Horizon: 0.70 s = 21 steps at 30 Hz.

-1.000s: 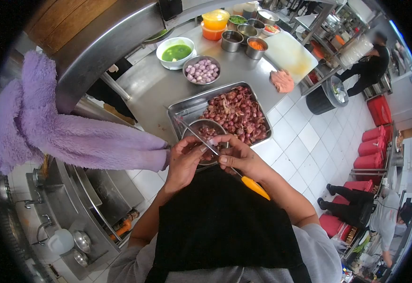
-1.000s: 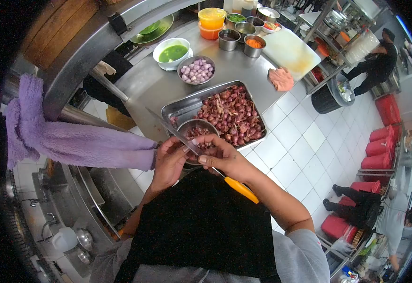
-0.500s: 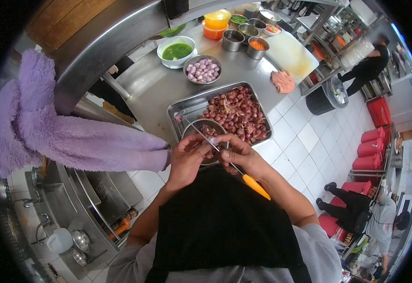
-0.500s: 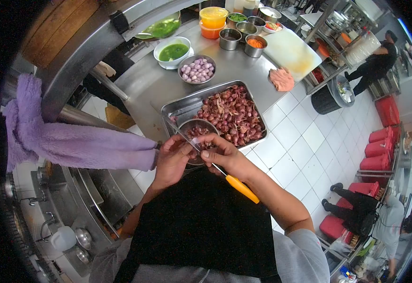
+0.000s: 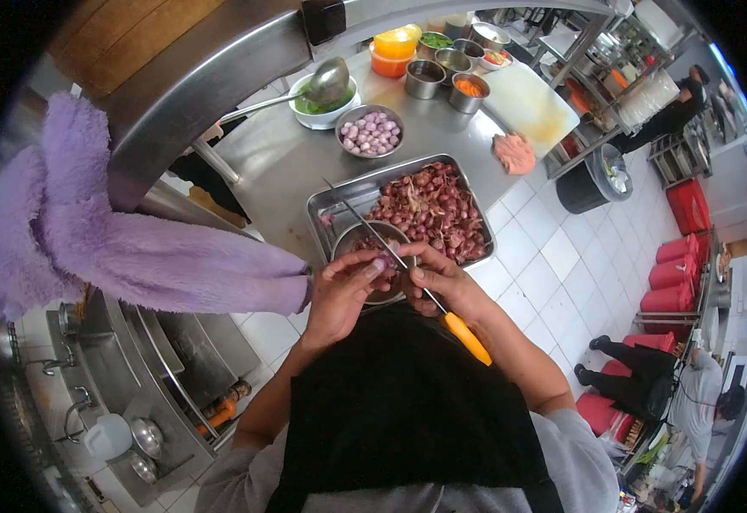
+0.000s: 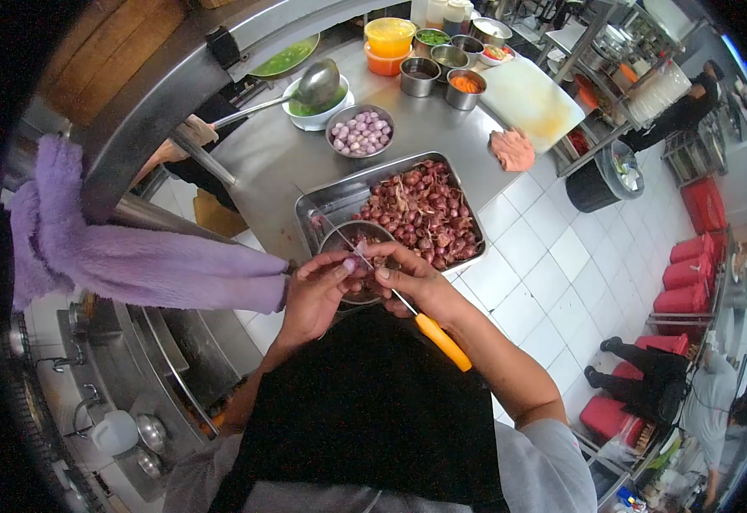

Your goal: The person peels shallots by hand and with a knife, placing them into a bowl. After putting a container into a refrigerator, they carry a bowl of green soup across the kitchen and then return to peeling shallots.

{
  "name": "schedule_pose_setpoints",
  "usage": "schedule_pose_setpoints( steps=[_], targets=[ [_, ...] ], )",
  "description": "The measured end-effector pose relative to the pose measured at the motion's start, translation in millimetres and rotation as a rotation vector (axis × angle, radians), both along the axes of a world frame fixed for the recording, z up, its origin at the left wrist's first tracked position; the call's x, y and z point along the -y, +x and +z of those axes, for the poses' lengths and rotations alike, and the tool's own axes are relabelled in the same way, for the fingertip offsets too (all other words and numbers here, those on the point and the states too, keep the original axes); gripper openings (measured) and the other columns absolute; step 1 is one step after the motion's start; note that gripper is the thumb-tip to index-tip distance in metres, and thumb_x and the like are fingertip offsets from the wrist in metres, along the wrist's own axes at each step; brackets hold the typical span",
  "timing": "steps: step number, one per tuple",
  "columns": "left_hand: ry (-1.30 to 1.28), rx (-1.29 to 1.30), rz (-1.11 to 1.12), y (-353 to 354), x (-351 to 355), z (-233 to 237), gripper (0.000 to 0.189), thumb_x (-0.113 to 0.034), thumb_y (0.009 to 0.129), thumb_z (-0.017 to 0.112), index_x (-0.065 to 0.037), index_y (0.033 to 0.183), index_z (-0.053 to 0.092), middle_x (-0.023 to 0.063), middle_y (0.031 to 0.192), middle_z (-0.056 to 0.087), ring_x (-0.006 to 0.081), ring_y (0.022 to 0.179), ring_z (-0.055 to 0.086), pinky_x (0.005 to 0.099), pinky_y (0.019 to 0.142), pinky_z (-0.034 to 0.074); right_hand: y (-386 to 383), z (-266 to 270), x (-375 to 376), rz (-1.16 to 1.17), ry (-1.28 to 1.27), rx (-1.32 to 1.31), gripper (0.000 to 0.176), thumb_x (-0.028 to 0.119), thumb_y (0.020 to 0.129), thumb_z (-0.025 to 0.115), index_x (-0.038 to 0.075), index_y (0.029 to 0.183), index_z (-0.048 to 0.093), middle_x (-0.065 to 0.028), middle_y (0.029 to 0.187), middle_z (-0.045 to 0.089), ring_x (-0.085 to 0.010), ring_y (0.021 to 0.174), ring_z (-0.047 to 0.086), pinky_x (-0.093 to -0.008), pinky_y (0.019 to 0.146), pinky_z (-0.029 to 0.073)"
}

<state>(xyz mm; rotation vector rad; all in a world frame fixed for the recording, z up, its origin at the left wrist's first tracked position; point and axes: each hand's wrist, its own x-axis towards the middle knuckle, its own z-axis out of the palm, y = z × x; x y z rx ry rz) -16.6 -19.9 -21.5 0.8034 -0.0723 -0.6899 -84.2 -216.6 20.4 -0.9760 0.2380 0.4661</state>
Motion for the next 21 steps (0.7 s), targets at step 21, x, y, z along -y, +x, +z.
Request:
schedule_pose_setpoints(
  steps=[21],
  targets=[
    [-0.062, -0.025, 0.113, -6, 4, -8, 0.019, -0.001, 0.092, 0.064, 0.000, 0.110, 0.062, 0.0112, 0.105, 0.067, 0.0194, 0.091, 0.064, 0.0340, 0.078, 0.054, -6, -2, -7, 0.056, -0.034, 0.059, 0.054, 0.030, 0.092, 0.068, 0.017, 0.139, 0.044, 0.0017, 0.079, 0.051, -0.0082, 0.065, 0.049, -0.0216, 0.054, 0.037]
  ],
)
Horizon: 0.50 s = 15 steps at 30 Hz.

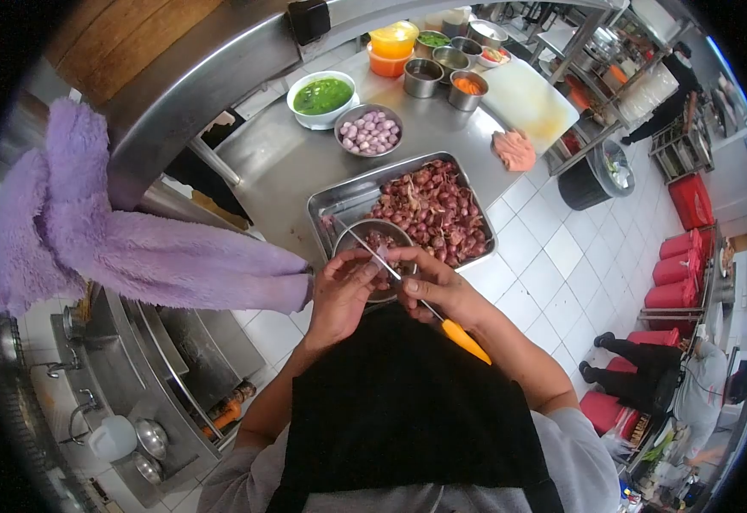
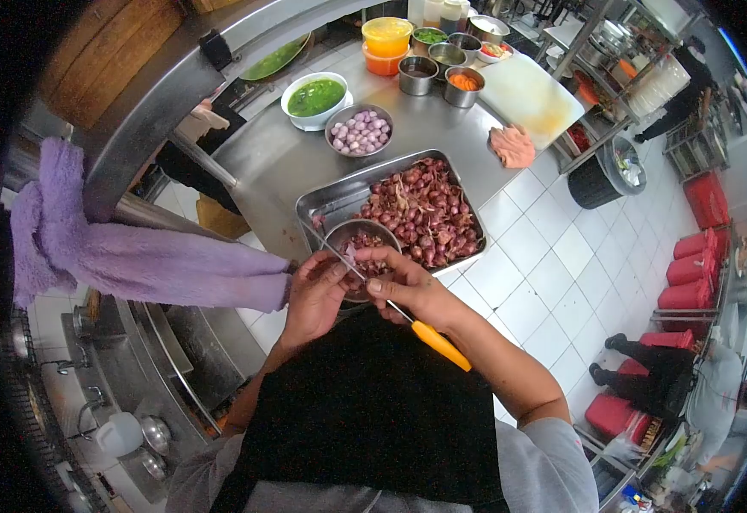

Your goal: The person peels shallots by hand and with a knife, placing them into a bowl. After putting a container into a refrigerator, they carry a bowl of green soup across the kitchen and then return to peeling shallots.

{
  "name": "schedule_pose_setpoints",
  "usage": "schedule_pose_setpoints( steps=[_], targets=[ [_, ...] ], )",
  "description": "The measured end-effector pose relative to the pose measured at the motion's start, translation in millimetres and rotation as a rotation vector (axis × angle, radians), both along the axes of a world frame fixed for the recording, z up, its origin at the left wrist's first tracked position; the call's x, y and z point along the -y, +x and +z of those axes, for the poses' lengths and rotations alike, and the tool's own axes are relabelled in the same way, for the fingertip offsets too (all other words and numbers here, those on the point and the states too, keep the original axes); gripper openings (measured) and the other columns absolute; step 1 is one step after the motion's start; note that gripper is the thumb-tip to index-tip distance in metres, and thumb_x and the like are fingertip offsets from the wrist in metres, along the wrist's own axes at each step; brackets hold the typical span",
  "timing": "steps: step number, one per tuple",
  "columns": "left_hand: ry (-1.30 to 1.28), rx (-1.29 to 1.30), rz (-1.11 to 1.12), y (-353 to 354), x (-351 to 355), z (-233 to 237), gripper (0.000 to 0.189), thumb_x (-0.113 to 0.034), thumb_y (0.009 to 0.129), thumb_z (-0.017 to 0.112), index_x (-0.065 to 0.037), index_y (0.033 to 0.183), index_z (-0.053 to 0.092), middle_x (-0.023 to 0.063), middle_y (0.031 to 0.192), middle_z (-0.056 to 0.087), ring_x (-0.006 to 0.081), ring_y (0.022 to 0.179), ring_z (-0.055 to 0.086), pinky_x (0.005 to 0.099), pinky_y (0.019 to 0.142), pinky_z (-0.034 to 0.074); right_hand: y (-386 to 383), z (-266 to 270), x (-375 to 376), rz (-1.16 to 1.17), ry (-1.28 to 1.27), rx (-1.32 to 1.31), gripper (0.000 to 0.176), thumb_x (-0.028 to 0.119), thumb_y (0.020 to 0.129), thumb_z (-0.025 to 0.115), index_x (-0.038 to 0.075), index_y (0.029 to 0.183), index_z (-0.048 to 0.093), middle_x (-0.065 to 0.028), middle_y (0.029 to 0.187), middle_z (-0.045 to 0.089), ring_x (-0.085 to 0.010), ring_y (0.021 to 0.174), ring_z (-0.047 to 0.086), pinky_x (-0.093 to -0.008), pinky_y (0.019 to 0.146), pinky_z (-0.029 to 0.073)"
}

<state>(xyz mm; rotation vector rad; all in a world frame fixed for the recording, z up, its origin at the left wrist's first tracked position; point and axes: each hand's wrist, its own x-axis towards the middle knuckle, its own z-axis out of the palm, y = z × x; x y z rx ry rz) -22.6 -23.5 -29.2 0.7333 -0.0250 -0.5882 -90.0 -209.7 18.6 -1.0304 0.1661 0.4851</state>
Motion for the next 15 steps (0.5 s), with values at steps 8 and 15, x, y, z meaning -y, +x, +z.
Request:
schedule_pose_setpoints(
  steps=[8, 15],
  targets=[
    [-0.056, 0.053, -0.094, 3, -8, -9, 0.021, -0.002, 0.093, 0.060, -0.001, 0.114, 0.062, 0.0113, 0.107, 0.066, 0.0197, 0.096, 0.063, 0.0341, 0.082, 0.051, 2, -4, 5, -0.018, 0.066, -0.012, 0.049, 0.034, 0.091, 0.068, 0.017, 0.134, 0.050, 0.0025, 0.078, 0.050, -0.0074, 0.065, 0.049, -0.0207, 0.054, 0.035],
    [-0.053, 0.039, -0.067, 1, -2, 0, 0.022, -0.001, 0.093, 0.061, 0.003, 0.115, 0.061, 0.0120, 0.106, 0.065, 0.0178, 0.090, 0.062, 0.0317, 0.081, 0.050, 3, -3, 5, -0.020, -0.024, 0.054, 0.046, 0.032, 0.092, 0.067, 0.017, 0.133, 0.051, 0.0024, 0.077, 0.051, -0.0083, 0.067, 0.052, -0.0226, 0.055, 0.038]
  ],
)
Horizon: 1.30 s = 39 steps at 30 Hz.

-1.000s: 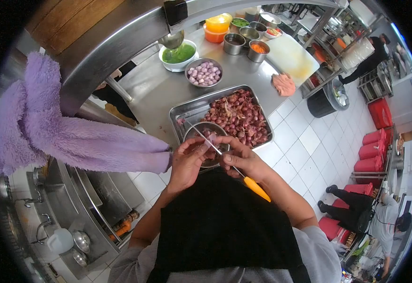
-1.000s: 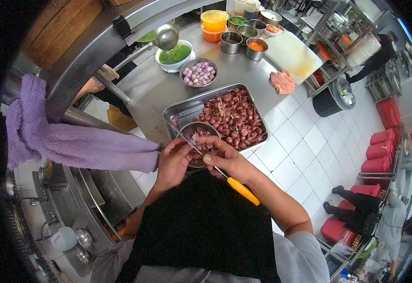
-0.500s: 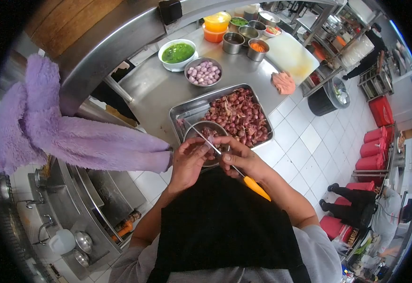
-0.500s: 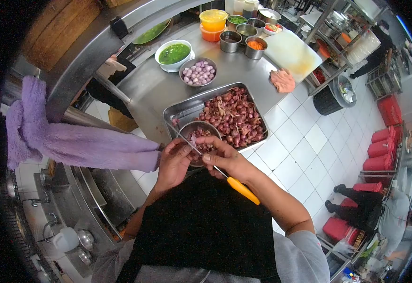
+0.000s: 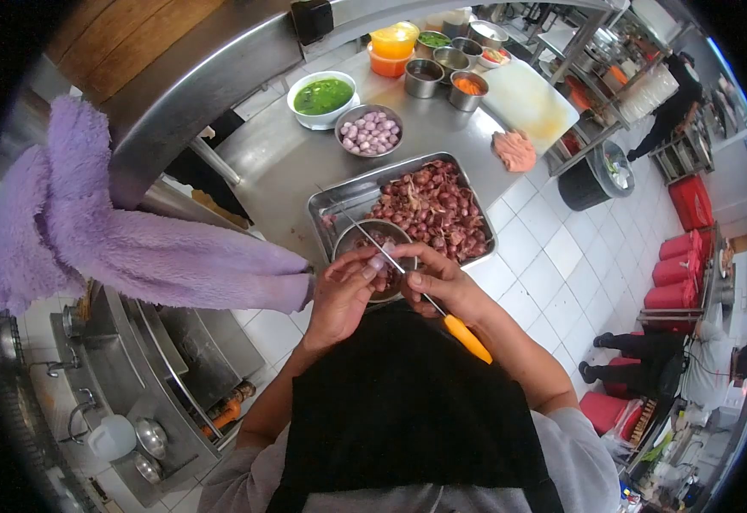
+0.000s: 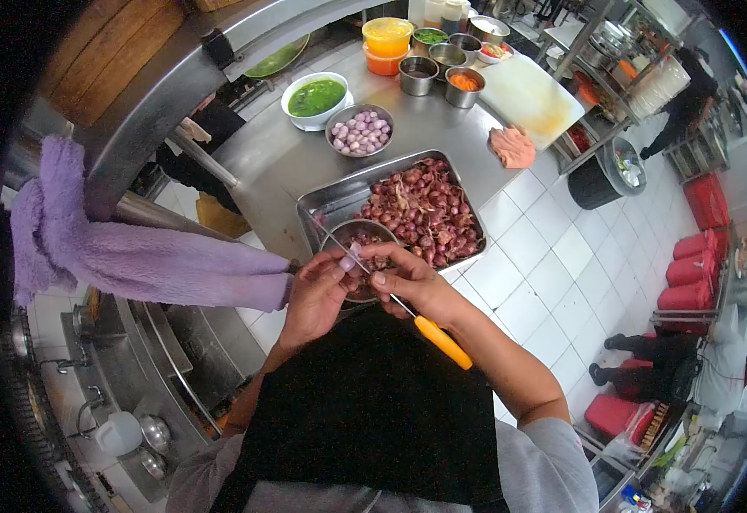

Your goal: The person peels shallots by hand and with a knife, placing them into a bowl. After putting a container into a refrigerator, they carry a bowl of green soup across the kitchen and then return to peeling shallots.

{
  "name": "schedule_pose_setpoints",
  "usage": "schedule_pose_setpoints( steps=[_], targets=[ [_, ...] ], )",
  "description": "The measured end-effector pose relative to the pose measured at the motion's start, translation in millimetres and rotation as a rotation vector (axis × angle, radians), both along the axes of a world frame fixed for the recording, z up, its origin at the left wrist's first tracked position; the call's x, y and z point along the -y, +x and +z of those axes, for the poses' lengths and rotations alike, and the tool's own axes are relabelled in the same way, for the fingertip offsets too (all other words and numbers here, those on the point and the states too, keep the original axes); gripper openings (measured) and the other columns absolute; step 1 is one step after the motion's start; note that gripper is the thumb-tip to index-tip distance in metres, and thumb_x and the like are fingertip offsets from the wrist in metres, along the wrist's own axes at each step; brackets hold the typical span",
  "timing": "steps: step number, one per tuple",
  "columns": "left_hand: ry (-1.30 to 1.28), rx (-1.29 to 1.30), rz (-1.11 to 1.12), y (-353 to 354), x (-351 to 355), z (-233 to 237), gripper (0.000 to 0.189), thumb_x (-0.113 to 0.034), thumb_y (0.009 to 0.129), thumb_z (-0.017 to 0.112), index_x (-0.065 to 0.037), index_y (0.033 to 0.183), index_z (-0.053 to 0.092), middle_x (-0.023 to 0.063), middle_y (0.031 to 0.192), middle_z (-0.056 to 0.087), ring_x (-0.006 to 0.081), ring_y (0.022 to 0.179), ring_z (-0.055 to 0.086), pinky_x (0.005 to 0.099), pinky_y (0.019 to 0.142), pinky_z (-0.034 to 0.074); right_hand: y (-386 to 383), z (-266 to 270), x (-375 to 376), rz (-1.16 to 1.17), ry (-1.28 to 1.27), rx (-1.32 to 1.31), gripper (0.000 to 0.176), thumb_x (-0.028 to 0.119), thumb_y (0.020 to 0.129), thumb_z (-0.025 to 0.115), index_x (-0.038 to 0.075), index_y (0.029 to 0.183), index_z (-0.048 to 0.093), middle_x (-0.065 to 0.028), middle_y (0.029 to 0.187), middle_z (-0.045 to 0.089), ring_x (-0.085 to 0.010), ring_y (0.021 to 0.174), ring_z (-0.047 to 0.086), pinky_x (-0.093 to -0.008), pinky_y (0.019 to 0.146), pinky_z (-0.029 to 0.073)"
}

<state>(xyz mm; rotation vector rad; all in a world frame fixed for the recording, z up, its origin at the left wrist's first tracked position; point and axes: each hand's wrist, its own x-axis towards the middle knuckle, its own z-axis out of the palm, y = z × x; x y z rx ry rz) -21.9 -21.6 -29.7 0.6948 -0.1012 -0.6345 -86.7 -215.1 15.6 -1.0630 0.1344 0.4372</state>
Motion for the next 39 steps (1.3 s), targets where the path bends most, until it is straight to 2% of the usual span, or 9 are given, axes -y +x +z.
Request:
schedule_pose_setpoints(
  steps=[4, 11, 13, 16, 20, 22, 24, 35, 39],
  targets=[
    [0.046, 0.035, -0.004, 1, -3, -6, 0.023, -0.003, 0.093, 0.061, -0.001, 0.116, 0.061, 0.0100, 0.108, 0.066, 0.0173, 0.095, 0.062, 0.0330, 0.083, 0.049, 0, 0, -3, 0.008, -0.051, 0.013, 0.046, 0.031, 0.093, 0.066, 0.017, 0.133, 0.051, 0.0020, 0.077, 0.051, -0.0088, 0.066, 0.052, -0.0229, 0.055, 0.039],
    [0.115, 0.013, 0.062, 3, -5, 0, 0.023, 0.000, 0.093, 0.060, -0.001, 0.116, 0.060, 0.0117, 0.109, 0.066, 0.0187, 0.097, 0.064, 0.0345, 0.085, 0.050, 1, -7, 8, -0.111, 0.025, -0.029, 0.042, 0.027, 0.096, 0.063, 0.015, 0.134, 0.051, 0.0007, 0.077, 0.052, -0.0101, 0.064, 0.052, -0.0235, 0.053, 0.038],
    [0.162, 0.044, 0.100, 3, -5, -3, 0.023, 0.002, 0.093, 0.060, 0.000, 0.115, 0.059, 0.0128, 0.108, 0.066, 0.0201, 0.097, 0.064, 0.0352, 0.084, 0.052, 2, -6, 9, -0.072, -0.110, -0.071, 0.047, 0.028, 0.095, 0.064, 0.015, 0.136, 0.048, 0.0004, 0.078, 0.053, -0.0100, 0.064, 0.051, -0.0233, 0.055, 0.039],
    [0.218, 0.135, 0.130, 3, -6, -4, 0.023, 0.002, 0.092, 0.060, 0.001, 0.115, 0.059, 0.0130, 0.107, 0.066, 0.0203, 0.097, 0.064, 0.0351, 0.082, 0.053, -1, -6, 1, -0.048, -0.117, -0.027, 0.058, 0.033, 0.092, 0.067, 0.014, 0.141, 0.042, 0.0004, 0.077, 0.053, -0.0088, 0.068, 0.052, -0.0221, 0.055, 0.038],
    [0.241, 0.143, 0.112, 2, -2, 0, 0.023, 0.003, 0.092, 0.061, 0.001, 0.115, 0.059, 0.0124, 0.107, 0.066, 0.0195, 0.097, 0.064, 0.0343, 0.082, 0.054, -3, 7, -4, 0.016, -0.089, 0.005, 0.058, 0.027, 0.092, 0.067, 0.016, 0.142, 0.042, 0.0008, 0.084, 0.054, -0.0092, 0.075, 0.053, -0.0232, 0.062, 0.042],
    [0.263, 0.143, 0.130, 1, 1, 2, 0.020, 0.001, 0.089, 0.067, 0.003, 0.108, 0.062, 0.0107, 0.099, 0.068, 0.0158, 0.084, 0.066, 0.0281, 0.076, 0.056, -1, 12, -5, 0.036, -0.092, 0.022, 0.058, 0.027, 0.092, 0.068, 0.016, 0.142, 0.042, 0.0008, 0.085, 0.055, -0.0091, 0.075, 0.052, -0.0232, 0.062, 0.042],
    [0.251, 0.130, 0.139, 0, 3, 7, 0.020, 0.001, 0.089, 0.067, 0.003, 0.107, 0.062, 0.0103, 0.098, 0.068, 0.0154, 0.083, 0.066, 0.0281, 0.076, 0.056, 0, 12, -5, 0.060, -0.095, 0.040, 0.057, 0.026, 0.092, 0.068, 0.016, 0.142, 0.042, 0.0008, 0.086, 0.055, -0.0090, 0.076, 0.052, -0.0231, 0.062, 0.042],
    [0.250, 0.178, 0.139, 0, -1, -3, 0.019, 0.003, 0.089, 0.065, 0.003, 0.107, 0.061, 0.0105, 0.100, 0.068, 0.0157, 0.087, 0.067, 0.0291, 0.078, 0.057, 0, 4, -3, 0.065, -0.007, 0.028, 0.055, 0.031, 0.093, 0.066, 0.015, 0.142, 0.046, 0.0024, 0.079, 0.052, -0.0080, 0.070, 0.052, -0.0227, 0.057, 0.040],
    [0.232, 0.175, 0.119, -1, -2, -4, 0.021, 0.006, 0.090, 0.061, 0.002, 0.111, 0.060, 0.0120, 0.102, 0.067, 0.0181, 0.090, 0.065, 0.0324, 0.082, 0.054, 0, 5, -5, 0.048, -0.013, -0.021, 0.055, 0.031, 0.094, 0.065, 0.015, 0.143, 0.046, 0.0027, 0.076, 0.051, -0.0083, 0.066, 0.051, -0.0229, 0.055, 0.040]
  ],
)
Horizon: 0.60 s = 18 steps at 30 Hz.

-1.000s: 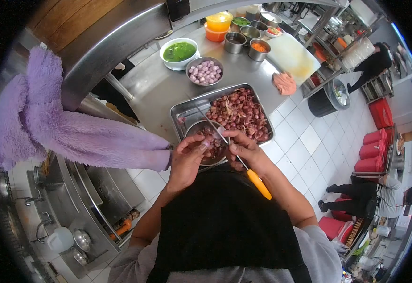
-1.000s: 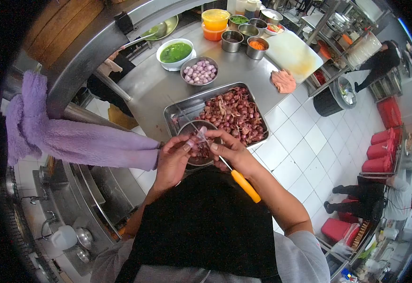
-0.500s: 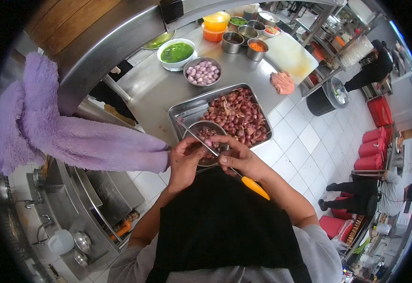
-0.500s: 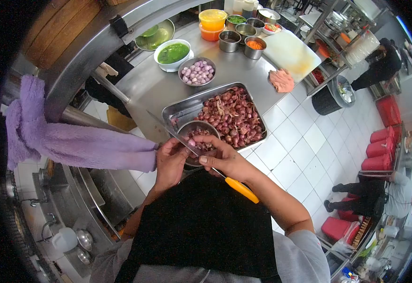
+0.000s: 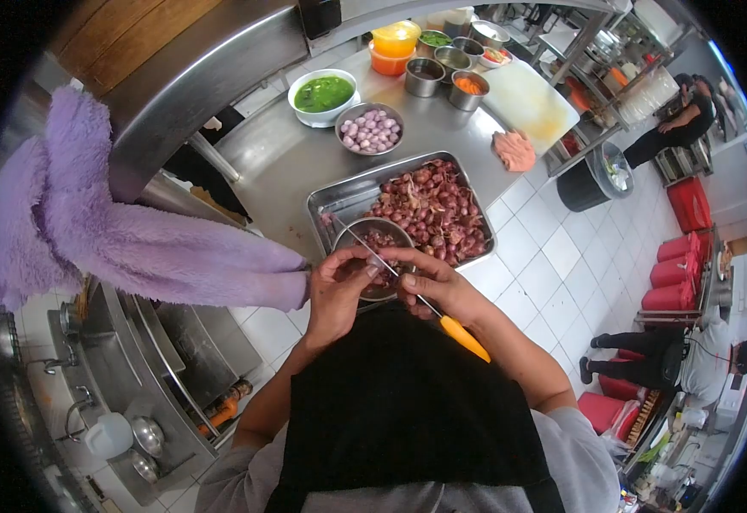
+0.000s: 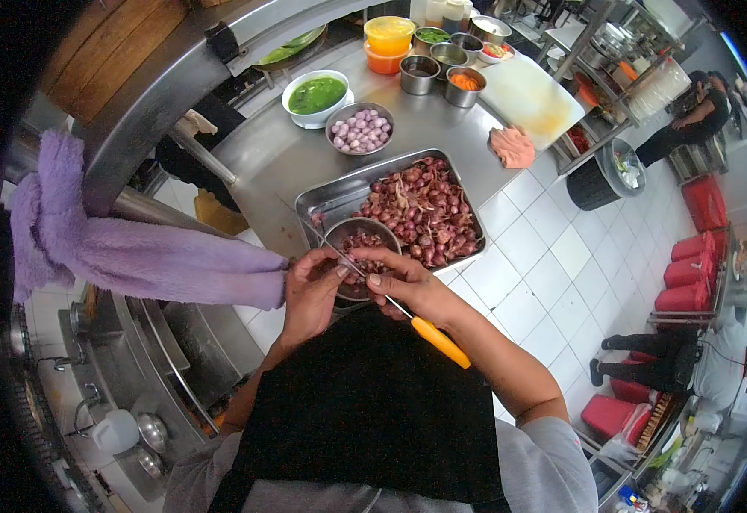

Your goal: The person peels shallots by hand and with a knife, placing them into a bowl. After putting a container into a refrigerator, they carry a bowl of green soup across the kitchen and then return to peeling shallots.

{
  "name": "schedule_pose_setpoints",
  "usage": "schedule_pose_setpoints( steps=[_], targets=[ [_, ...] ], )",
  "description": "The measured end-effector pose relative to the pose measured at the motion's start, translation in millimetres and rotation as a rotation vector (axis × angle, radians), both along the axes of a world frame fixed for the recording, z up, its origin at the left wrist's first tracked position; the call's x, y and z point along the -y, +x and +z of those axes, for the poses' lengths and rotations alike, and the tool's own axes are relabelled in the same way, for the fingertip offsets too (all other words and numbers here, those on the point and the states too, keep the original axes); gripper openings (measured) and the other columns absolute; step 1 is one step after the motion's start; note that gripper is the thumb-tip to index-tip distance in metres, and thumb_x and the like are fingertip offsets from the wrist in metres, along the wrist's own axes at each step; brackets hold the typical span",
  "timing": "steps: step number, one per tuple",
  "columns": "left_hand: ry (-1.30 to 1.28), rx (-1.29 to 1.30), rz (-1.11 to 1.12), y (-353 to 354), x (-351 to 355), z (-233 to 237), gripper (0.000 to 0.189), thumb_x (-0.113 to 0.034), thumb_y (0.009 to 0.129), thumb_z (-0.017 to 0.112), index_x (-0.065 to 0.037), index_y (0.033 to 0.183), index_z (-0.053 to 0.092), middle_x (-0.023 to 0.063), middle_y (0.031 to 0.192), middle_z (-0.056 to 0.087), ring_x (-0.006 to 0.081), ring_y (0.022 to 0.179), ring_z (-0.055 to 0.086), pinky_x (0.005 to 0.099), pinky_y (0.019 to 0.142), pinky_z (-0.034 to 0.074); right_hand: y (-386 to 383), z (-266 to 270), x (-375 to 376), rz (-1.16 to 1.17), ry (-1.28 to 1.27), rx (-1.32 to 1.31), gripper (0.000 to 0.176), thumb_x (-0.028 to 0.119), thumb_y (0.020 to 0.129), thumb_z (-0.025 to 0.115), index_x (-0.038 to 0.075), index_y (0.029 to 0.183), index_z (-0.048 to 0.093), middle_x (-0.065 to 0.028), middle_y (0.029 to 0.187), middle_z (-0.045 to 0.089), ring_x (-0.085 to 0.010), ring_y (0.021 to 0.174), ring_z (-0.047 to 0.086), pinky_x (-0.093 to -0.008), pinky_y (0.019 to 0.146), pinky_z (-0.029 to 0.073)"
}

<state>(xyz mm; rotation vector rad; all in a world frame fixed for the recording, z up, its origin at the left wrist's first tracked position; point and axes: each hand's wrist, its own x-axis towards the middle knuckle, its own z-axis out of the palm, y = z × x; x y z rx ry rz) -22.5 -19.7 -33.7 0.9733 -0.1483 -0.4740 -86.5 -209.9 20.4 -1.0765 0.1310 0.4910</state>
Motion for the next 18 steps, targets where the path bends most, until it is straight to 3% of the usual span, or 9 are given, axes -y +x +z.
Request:
schedule_pose_setpoints(
  steps=[8, 14, 18],
  targets=[
    [-0.054, -0.022, -0.071, 2, -6, -6, 0.022, 0.003, 0.091, 0.061, 0.002, 0.112, 0.059, 0.0132, 0.105, 0.065, 0.0198, 0.092, 0.065, 0.0340, 0.080, 0.052, 3, -14, 10, -0.037, -0.012, -0.033, 0.051, 0.030, 0.095, 0.062, 0.016, 0.142, 0.048, 0.0023, 0.076, 0.050, -0.0080, 0.067, 0.050, -0.0222, 0.055, 0.038],
    [0.012, -0.102, 0.108, 6, -22, -11, 0.020, -0.002, 0.093, 0.060, 0.001, 0.113, 0.058, 0.0131, 0.107, 0.064, 0.0198, 0.092, 0.064, 0.0341, 0.078, 0.051, 4, -23, 8, -0.034, -0.207, 0.011, 0.055, 0.032, 0.096, 0.061, 0.015, 0.145, 0.044, 0.0031, 0.076, 0.049, -0.0076, 0.069, 0.050, -0.0218, 0.060, 0.039],
    [0.075, -0.085, 0.221, 5, -29, -19, 0.021, -0.002, 0.092, 0.062, 0.000, 0.113, 0.058, 0.0103, 0.106, 0.063, 0.0180, 0.090, 0.063, 0.0331, 0.076, 0.051, 6, -41, 4, -0.011, -0.165, -0.044, 0.054, 0.028, 0.096, 0.063, 0.016, 0.145, 0.044, 0.0023, 0.079, 0.052, -0.0077, 0.070, 0.048, -0.0221, 0.061, 0.038]
  ],
)
